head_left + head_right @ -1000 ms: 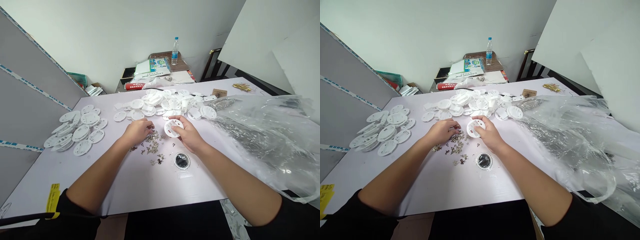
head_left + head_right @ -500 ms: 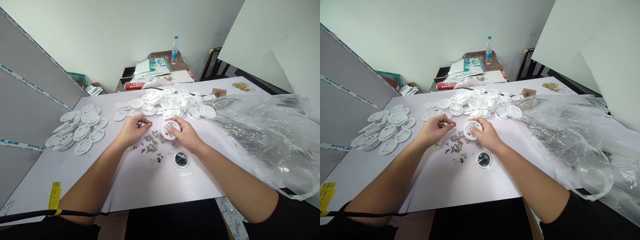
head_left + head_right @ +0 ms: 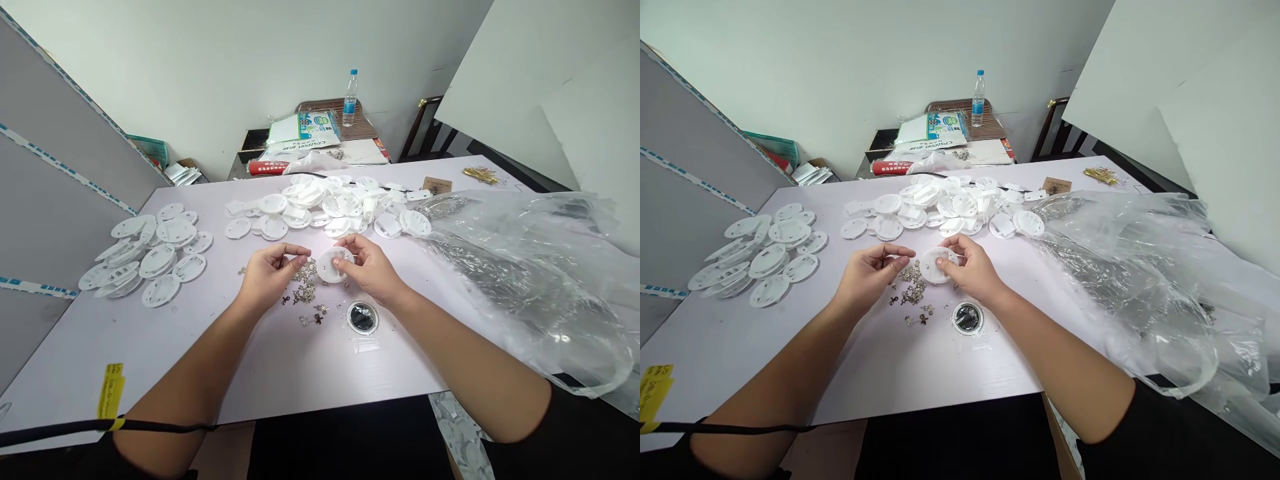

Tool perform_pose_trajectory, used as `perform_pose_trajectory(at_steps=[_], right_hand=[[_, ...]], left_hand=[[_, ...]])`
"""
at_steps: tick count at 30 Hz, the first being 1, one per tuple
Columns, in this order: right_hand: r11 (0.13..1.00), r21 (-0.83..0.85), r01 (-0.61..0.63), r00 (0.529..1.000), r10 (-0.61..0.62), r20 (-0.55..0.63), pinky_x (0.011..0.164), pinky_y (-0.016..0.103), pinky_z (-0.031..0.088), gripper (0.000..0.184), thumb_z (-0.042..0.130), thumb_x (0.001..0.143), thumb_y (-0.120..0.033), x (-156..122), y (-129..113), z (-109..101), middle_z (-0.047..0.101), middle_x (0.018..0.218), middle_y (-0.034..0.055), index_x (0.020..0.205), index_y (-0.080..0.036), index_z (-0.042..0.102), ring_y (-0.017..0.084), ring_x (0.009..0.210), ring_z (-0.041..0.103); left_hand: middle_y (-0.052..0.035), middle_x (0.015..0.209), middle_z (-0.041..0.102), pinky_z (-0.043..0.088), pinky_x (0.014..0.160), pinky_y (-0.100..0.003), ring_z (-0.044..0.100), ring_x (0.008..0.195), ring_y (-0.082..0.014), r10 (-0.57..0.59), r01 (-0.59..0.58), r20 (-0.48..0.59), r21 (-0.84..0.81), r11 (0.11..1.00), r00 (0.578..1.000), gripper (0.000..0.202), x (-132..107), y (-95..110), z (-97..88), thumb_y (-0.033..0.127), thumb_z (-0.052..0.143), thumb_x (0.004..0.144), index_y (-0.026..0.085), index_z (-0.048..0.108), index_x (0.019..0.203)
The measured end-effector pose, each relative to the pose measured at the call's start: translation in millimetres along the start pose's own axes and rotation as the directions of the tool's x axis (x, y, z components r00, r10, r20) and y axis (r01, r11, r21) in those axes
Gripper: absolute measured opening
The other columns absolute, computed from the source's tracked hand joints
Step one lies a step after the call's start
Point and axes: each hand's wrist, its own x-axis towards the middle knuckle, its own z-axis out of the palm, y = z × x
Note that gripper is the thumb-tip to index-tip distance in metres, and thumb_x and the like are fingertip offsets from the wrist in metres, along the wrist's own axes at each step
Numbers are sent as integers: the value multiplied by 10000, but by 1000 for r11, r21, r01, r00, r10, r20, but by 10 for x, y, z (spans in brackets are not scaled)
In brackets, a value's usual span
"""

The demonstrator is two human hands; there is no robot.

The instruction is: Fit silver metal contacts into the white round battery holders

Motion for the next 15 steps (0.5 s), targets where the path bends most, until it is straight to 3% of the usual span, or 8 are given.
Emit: perform_pose_trajectory(at_steps=[2, 4, 12, 15], right_hand=[[999, 29, -17, 1000, 17, -6, 689, 294, 499, 320, 771, 758, -334, 2, -4, -2, 684, 849, 7, 956, -209, 553, 135, 714, 610], [997, 65, -29, 999, 32, -38, 704, 295, 499, 338, 784, 747, -335, 5, -14, -1, 675, 822, 0, 949, -206, 545, 133, 727, 607], [994, 98, -40, 994, 50, -98, 590, 278, 547, 458, 776, 759, -355, -8, -21, 41, 647, 1045, 45, 1121, -223, 529, 158, 805, 642], [997, 71, -30, 996, 36, -80, 590, 291, 563, 378, 745, 788, -364, -11, -10, 48, 647, 1048, 55, 1082, -213, 561, 167, 809, 648]], left_hand=[[-22, 761, 615, 297, 512, -263, 367, 554, -84, 17, -17, -6, -34, 999, 1000, 212, -4, -21, 13, 397, 746, 818, 241, 773, 959], [-48, 931, 667, 338, 537, -270, 427, 604, -92, 28, -29, -13, -55, 998, 1000, 211, -13, -25, 28, 395, 753, 814, 249, 777, 963], [-30, 800, 621, 388, 577, -289, 451, 642, -121, 50, -52, -77, -22, 998, 996, 232, -49, -8, 62, 420, 763, 804, 272, 801, 979], [-29, 786, 618, 365, 539, -282, 444, 614, -115, 28, -30, -64, -32, 999, 998, 248, -54, -19, 74, 440, 759, 804, 270, 797, 981]])
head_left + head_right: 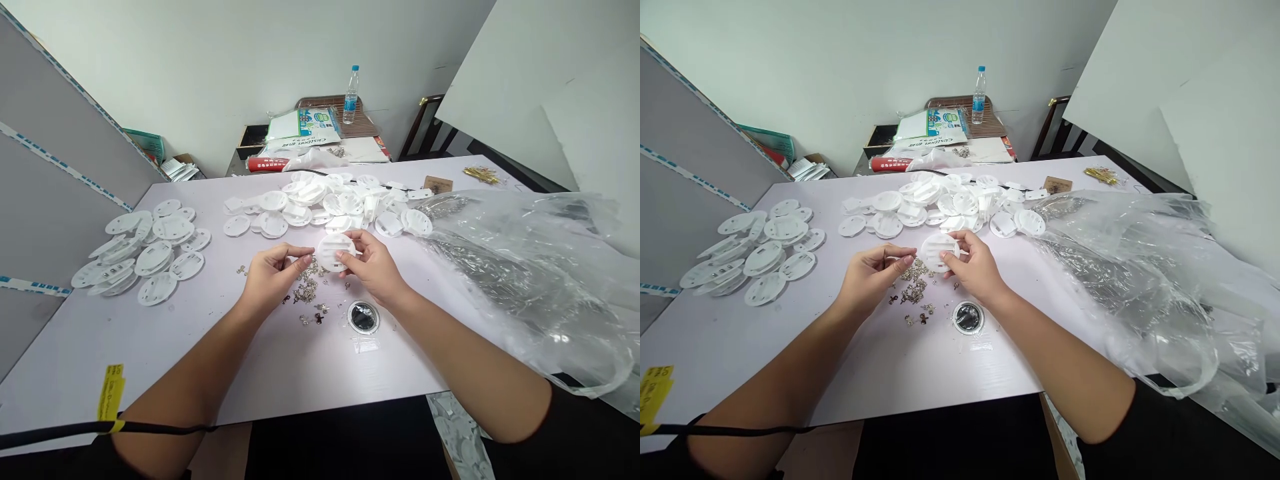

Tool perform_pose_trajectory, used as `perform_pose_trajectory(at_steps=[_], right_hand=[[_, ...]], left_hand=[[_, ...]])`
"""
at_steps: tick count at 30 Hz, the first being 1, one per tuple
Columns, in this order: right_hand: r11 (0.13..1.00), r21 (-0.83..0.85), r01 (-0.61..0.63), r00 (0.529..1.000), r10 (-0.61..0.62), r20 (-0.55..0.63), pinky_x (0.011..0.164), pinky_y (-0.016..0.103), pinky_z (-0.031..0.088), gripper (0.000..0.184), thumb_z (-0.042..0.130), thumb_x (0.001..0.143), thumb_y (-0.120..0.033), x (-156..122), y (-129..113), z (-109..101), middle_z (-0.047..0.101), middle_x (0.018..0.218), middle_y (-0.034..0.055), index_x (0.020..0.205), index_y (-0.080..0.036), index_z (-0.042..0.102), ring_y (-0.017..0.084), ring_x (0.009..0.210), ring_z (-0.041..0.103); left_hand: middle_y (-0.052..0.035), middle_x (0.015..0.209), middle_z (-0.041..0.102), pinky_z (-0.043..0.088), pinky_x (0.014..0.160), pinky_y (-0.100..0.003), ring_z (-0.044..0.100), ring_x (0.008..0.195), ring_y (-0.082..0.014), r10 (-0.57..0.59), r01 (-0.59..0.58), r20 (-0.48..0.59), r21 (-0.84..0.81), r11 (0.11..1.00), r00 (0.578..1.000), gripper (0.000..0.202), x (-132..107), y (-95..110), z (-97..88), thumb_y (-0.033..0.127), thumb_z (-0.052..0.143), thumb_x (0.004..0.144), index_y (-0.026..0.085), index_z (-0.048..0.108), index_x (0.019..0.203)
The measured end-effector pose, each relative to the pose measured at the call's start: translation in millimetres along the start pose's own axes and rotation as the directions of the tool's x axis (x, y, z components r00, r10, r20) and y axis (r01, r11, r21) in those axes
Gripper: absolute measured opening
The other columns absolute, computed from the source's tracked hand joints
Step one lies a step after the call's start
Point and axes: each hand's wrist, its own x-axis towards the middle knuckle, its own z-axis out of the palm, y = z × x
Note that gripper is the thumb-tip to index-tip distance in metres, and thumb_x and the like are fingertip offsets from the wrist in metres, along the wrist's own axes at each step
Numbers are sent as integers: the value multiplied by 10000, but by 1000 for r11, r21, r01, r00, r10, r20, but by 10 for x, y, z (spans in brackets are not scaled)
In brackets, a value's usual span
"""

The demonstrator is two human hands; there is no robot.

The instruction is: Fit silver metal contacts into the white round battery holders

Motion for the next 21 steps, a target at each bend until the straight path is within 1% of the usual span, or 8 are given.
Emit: perform_pose_trajectory(at_steps=[4, 6, 10, 12, 14, 16, 19, 21], right_hand=[[998, -46, 39, 999, -39, 13, 686, 301, 558, 274, 723, 810, -351, 5, 7, -10, 672, 955, 38, 1008, -193, 621, 161, 822, 641], [999, -27, 25, 1000, -25, 16, 740, 317, 565, 251, 710, 823, -348, -3, -4, -10, 673, 922, 29, 1006, -192, 639, 163, 833, 645], [984, 111, -136, 984, 122, 128, 671, 393, 618, 268, 680, 851, -372, -48, -50, 15, 656, 979, 28, 1063, -234, 594, 184, 770, 676], [981, 107, -159, 974, 138, 182, 611, 391, 626, 293, 689, 846, -360, -69, -62, 31, 641, 994, 34, 1093, -250, 577, 196, 765, 683], [992, 46, -116, 975, 105, 198, 537, 333, 599, 342, 709, 827, -332, -78, -55, 39, 632, 988, 38, 1131, -254, 573, 193, 753, 675], [997, -37, -63, 982, 69, 174, 488, 284, 548, 409, 719, 814, -318, -78, -33, 36, 639, 978, 36, 1185, -262, 555, 179, 720, 657], [981, -194, -1, 996, 19, 90, 568, 286, 529, 486, 732, 797, -302, -78, 1, 19, 676, 919, 19, 1234, -265, 523, 174, 721, 653], [949, -311, 40, 998, -23, 60, 635, 298, 516, 433, 736, 785, -288, -83, 9, 9, 692, 874, 8, 1177, -252, 555, 178, 742, 653]], left_hand=[[-3, 636, 543, 305, 488, -268, 395, 535, -101, -52, 52, 14, 0, 999, 999, 269, -11, -6, 9, 458, 754, 808, 255, 775, 984], [8, 593, 511, 287, 478, -264, 376, 514, -97, -72, 72, 23, -22, 997, 997, 268, -15, -7, 14, 464, 756, 806, 246, 757, 961], [1, 629, 547, 305, 480, -258, 406, 524, -97, -62, 64, 26, -62, 996, 998, 260, -14, -18, 26, 452, 775, 790, 226, 712, 900], [-1, 652, 562, 312, 484, -252, 414, 533, -94, -62, 64, 26, -80, 995, 998, 265, -12, -24, 29, 446, 785, 782, 219, 689, 879], [2, 654, 554, 307, 484, -245, 404, 534, -89, -71, 74, 29, -95, 993, 997, 269, -11, -25, 29, 445, 787, 783, 217, 675, 874], [13, 629, 518, 290, 478, -235, 370, 525, -81, -82, 85, 34, -102, 991, 996, 271, -11, -20, 28, 445, 784, 788, 214, 669, 873], [47, 554, 402, 250, 463, -216, 293, 503, -68, -85, 89, 48, -108, 990, 995, 279, -16, -7, 27, 453, 773, 800, 207, 660, 869], [60, 531, 355, 231, 452, -205, 264, 493, -63, -88, 95, 63, -118, 988, 994, 288, -19, 0, 24, 462, 763, 808, 202, 652, 869]])
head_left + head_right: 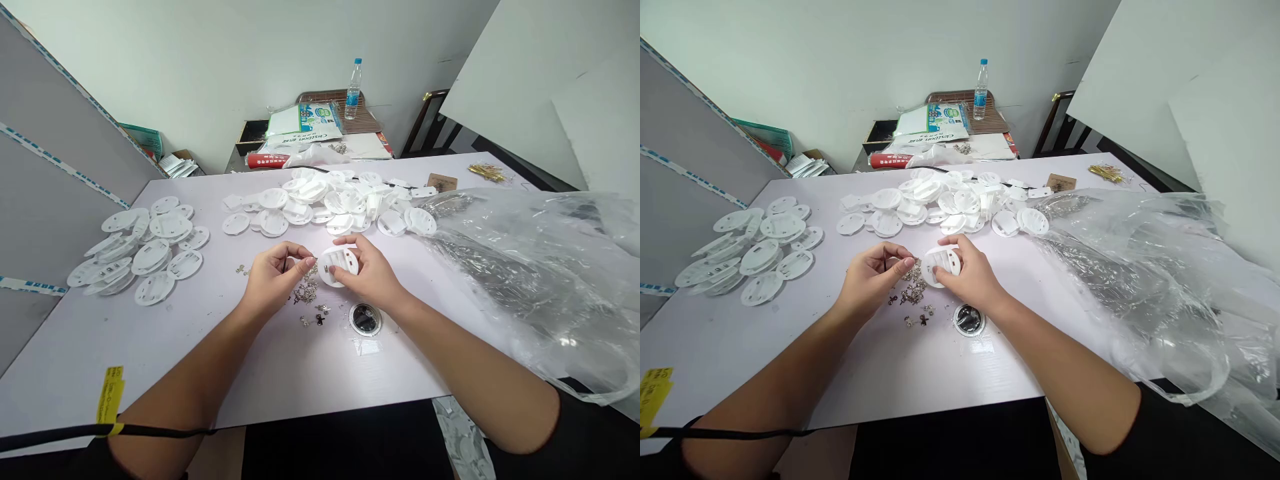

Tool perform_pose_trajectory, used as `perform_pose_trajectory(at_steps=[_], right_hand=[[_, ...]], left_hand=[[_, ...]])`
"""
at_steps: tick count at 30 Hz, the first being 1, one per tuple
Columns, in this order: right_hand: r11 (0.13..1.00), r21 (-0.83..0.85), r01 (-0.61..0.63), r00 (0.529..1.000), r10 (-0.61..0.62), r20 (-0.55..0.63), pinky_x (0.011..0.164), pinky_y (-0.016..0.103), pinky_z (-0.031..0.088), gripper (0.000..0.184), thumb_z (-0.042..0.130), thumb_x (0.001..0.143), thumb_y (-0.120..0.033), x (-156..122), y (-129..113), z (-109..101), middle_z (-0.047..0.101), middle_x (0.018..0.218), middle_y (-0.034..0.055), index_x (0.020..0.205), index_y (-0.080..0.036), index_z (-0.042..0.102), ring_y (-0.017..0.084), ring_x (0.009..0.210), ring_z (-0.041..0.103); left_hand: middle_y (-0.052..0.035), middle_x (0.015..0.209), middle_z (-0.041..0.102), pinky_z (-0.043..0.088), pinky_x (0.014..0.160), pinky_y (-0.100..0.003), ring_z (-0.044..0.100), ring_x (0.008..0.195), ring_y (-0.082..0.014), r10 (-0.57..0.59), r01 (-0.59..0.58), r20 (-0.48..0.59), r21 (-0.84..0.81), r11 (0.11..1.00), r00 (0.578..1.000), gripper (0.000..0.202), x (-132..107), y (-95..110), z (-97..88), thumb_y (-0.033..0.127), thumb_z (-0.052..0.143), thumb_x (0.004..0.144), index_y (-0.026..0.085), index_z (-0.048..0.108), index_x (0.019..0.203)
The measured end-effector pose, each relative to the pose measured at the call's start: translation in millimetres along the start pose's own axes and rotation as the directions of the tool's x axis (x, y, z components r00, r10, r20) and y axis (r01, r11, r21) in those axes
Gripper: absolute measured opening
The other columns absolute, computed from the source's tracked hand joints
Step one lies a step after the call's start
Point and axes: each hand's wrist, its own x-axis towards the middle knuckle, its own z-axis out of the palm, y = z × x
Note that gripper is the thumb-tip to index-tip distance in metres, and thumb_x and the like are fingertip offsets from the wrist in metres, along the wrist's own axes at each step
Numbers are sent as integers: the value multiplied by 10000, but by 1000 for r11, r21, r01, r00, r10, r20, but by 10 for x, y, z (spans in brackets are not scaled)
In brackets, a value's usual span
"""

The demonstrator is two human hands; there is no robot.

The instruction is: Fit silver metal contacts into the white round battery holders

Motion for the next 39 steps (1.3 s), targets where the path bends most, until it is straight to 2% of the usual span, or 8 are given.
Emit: perform_pose_trajectory(at_steps=[5, 8, 12, 15, 18, 26, 34, 39], right_hand=[[981, -166, 103, 993, -92, 73, 685, 299, 494, 191, 652, 852, -286, -30, -44, 3, 713, 935, 0, 1037, -259, 688, 174, 802, 646], [978, -154, 139, 985, -121, 122, 657, 289, 508, 221, 587, 902, -295, -46, -77, 17, 701, 1030, 25, 1083, -263, 709, 175, 834, 657], [978, -182, 101, 988, -77, 136, 544, 267, 479, 294, 604, 885, -289, -61, -82, 21, 702, 1018, 24, 1169, -269, 677, 134, 660, 620], [960, -239, 145, 987, -124, 99, 626, 268, 479, 276, 630, 863, -250, -65, -74, 18, 716, 908, -10, 1136, -256, 667, 137, 706, 628], [959, -224, 174, 983, -155, 98, 679, 264, 479, 205, 603, 883, -230, -63, -72, 21, 716, 915, -16, 1071, -241, 682, 138, 785, 639], [963, -213, 168, 984, -149, 99, 658, 270, 473, 202, 592, 890, -232, -65, -74, 39, 709, 931, 0, 1067, -230, 689, 145, 780, 628], [958, -223, 181, 980, -157, 122, 629, 274, 438, 156, 585, 882, -235, -83, -89, 55, 688, 910, 8, 1014, -219, 668, 138, 731, 598], [955, -221, 197, 976, -168, 140, 624, 273, 427, 113, 589, 876, -232, -88, -92, 65, 654, 877, 8, 960, -204, 659, 126, 695, 553]], left_hand=[[61, 526, 368, 229, 436, -198, 275, 480, -59, -27, 24, 37, 66, 997, 999, 289, -5, 4, -4, 460, 745, 820, 189, 664, 881], [57, 517, 370, 228, 434, -204, 279, 480, -64, 7, -14, 46, 138, 990, 999, 271, -3, 0, 7, 443, 731, 830, 182, 675, 873], [56, 511, 353, 243, 442, -207, 284, 487, -72, 64, -69, 30, 230, 971, 998, 233, -6, -11, 21, 416, 707, 844, 185, 684, 864], [51, 520, 372, 268, 450, -208, 309, 492, -77, 68, -70, 17, 267, 961, 998, 232, -11, -15, 24, 417, 701, 844, 188, 693, 877], [37, 544, 423, 286, 462, -209, 335, 506, -78, 65, -68, 20, 291, 954, 998, 257, -8, -18, 25, 438, 692, 847, 184, 706, 882], [46, 531, 399, 280, 451, -207, 330, 493, -78, 43, -37, -11, 325, 945, 999, 281, -11, -27, 21, 461, 671, 852, 182, 697, 867], [48, 534, 464, 319, 477, -227, 364, 488, -82, 170, -127, -60, 441, 889, 984, 222, -38, -36, 77, 417, 660, 863, 199, 695, 847], [42, 611, 521, 326, 490, -228, 366, 500, -75, 231, -186, -35, 481, 857, 972, 191, -36, -42, 100, 379, 641, 878, 191, 650, 847]])
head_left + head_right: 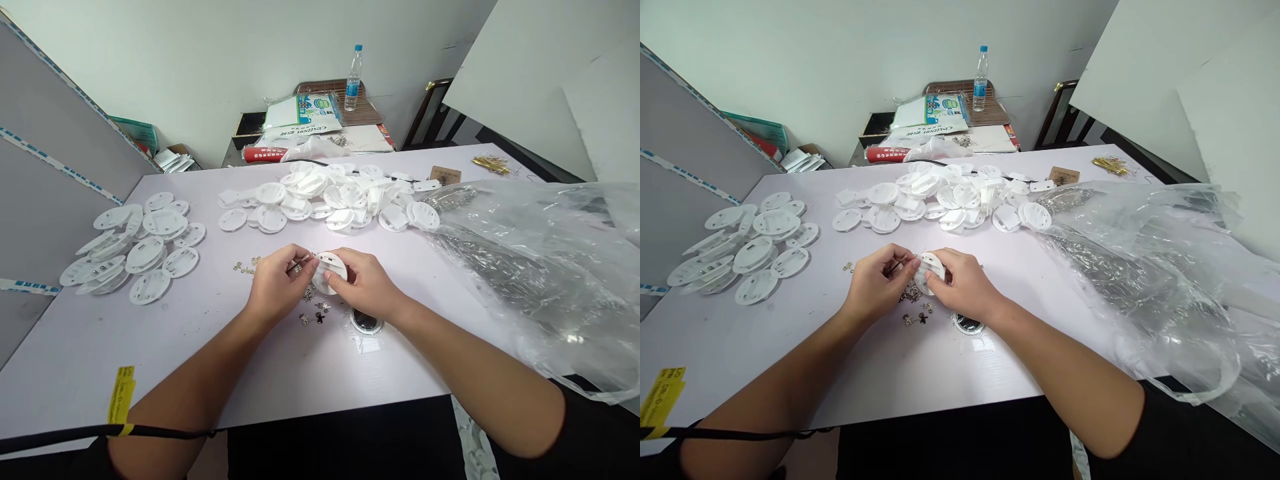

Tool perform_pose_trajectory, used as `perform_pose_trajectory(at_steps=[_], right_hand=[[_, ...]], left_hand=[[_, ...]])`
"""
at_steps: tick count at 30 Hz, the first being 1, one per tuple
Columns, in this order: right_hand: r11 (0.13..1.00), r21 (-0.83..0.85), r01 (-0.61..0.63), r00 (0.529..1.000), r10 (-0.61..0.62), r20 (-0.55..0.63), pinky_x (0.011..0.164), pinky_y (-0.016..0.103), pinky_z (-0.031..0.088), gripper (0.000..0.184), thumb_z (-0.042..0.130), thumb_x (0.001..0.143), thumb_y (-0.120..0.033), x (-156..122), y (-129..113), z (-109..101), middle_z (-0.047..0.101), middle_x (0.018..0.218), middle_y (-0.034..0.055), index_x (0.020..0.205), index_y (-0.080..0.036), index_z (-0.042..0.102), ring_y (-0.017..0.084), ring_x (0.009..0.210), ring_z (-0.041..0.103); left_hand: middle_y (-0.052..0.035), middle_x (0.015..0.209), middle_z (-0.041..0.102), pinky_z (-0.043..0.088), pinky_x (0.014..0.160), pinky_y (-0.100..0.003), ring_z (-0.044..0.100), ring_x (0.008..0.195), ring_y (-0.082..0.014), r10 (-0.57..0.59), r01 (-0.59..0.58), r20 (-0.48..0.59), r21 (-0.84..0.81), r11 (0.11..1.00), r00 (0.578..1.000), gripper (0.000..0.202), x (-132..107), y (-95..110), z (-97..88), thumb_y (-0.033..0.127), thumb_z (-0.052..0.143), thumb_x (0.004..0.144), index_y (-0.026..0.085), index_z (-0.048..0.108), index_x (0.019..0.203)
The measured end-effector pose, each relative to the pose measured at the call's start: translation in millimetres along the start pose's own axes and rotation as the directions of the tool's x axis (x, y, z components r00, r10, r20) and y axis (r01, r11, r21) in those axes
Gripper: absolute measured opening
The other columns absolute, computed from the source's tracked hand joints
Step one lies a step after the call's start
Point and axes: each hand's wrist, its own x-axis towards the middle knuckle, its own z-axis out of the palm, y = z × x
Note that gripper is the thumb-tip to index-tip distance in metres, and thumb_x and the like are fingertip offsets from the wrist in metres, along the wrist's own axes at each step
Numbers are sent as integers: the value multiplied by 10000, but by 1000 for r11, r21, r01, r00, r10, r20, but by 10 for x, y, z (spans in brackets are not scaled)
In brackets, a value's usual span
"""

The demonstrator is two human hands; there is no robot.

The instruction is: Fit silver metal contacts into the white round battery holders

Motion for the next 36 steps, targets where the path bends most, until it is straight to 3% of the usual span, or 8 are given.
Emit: perform_pose_trajectory(at_steps=[6, 11, 19, 26, 29, 31, 33, 36], right_hand=[[998, 66, 23, 1000, -24, 17, 607, 271, 416, 138, 574, 900, -246, -16, -12, -6, 634, 888, 22, 996, -197, 660, 132, 704, 551], [997, 56, 58, 998, -59, 1, 619, 274, 429, 129, 562, 909, -240, 0, -14, -31, 632, 868, 32, 952, -187, 672, 144, 720, 560], [993, 68, 98, 995, -97, -22, 648, 278, 443, 152, 551, 927, -242, -3, -1, -35, 623, 872, 33, 991, -187, 677, 150, 749, 569], [985, 33, 168, 986, -168, 0, 658, 296, 439, 132, 539, 933, -236, -2, 21, -33, 606, 863, 38, 932, -183, 660, 156, 755, 557], [990, 47, 136, 991, -137, 10, 702, 305, 465, 158, 542, 944, -267, -5, 14, -38, 632, 919, 48, 1009, -193, 666, 167, 808, 590], [992, 94, 83, 995, -88, 55, 748, 317, 495, 285, 607, 925, -335, -16, 5, -38, 651, 1033, 58, 1184, -217, 623, 183, 880, 620], [989, 145, 37, 993, -52, 104, 790, 337, 521, 601, 729, 841, -410, -29, 0, -35, 634, 1176, 73, 1370, -251, 493, 205, 957, 636], [989, 134, 55, 992, -70, 105, 860, 375, 525, 839, 856, 693, -461, -34, 8, -29, 599, 1256, 85, 1390, -263, 432, 237, 1042, 629]], left_hand=[[20, 800, 604, 299, 478, -223, 376, 498, -56, -28, 40, 115, -108, 993, 993, 190, 22, -42, -7, 382, 608, 910, 197, 595, 952], [15, 722, 555, 341, 529, -212, 444, 581, -82, -41, 83, 189, -223, 971, 981, 211, 42, -39, -39, 392, 606, 919, 183, 577, 910], [8, 746, 540, 327, 502, -204, 416, 579, -73, -59, 172, 283, -393, 903, 957, 303, 51, 39, -87, 444, 666, 875, 164, 551, 879], [23, 717, 500, 316, 505, -202, 391, 572, -70, -52, 175, 299, -402, 899, 953, 281, 42, 26, -54, 407, 645, 891, 164, 511, 852], [23, 716, 499, 317, 511, -205, 388, 575, -72, -55, 179, 309, -391, 903, 949, 274, 50, 33, -67, 398, 644, 891, 164, 507, 849], [19, 725, 502, 327, 522, -208, 399, 589, -77, -76, 211, 334, -389, 897, 939, 282, 55, 56, -97, 406, 645, 888, 165, 506, 846], [14, 737, 505, 341, 539, -212, 412, 607, -83, -104, 243, 350, -382, 892, 931, 286, 56, 79, -125, 416, 640, 892, 167, 507, 846], [13, 738, 501, 362, 562, -222, 432, 624, -93, -107, 244, 358, -364, 899, 928, 278, 51, 83, -129, 426, 619, 904, 173, 511, 860]])
